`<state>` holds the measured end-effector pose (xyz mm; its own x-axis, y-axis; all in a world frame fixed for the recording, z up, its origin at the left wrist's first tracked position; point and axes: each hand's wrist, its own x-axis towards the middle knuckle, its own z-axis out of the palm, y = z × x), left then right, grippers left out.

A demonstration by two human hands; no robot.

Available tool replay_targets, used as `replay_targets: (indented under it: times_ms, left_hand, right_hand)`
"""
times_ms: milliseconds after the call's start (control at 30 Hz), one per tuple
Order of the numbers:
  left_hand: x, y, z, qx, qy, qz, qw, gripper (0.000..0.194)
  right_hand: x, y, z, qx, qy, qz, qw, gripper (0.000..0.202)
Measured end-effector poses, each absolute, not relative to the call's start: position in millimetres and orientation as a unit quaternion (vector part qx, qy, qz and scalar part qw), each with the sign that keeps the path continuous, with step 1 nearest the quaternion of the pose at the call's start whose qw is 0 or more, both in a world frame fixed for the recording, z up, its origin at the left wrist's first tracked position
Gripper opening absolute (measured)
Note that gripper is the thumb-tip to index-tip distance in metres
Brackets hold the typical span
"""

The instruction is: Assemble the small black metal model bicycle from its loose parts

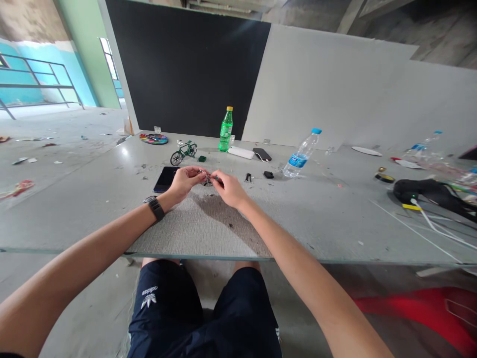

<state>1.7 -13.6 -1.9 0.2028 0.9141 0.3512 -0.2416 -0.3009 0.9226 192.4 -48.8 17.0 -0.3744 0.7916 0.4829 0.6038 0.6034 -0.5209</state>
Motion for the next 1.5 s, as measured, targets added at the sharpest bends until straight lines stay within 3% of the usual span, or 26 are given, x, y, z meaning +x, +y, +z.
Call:
replay_targets:
  times_ms: [233,967,1500]
  left_hand:
    - [1.0,-14.8,0.9,0.573,0.259,0.531,0.568,0.041]
    - [-0.6,-16.7,0.6,0.597,0.28,0.537,0.527,0.041]
    - [1.8,-21.3,3.1,0.626,0.299,0.526,0.493,0.042]
  right_hand:
    - [193.6,-48.6,18.6,-0.428,-0.82,0.107,0.364,0.02]
    - [195.2,-46.6,19.3,-0.423,-0.825,0.039,0.374,0.02]
    - [194.6,-52.4,19.3,-0.443,-0.849,-0.018,0.288,0.021]
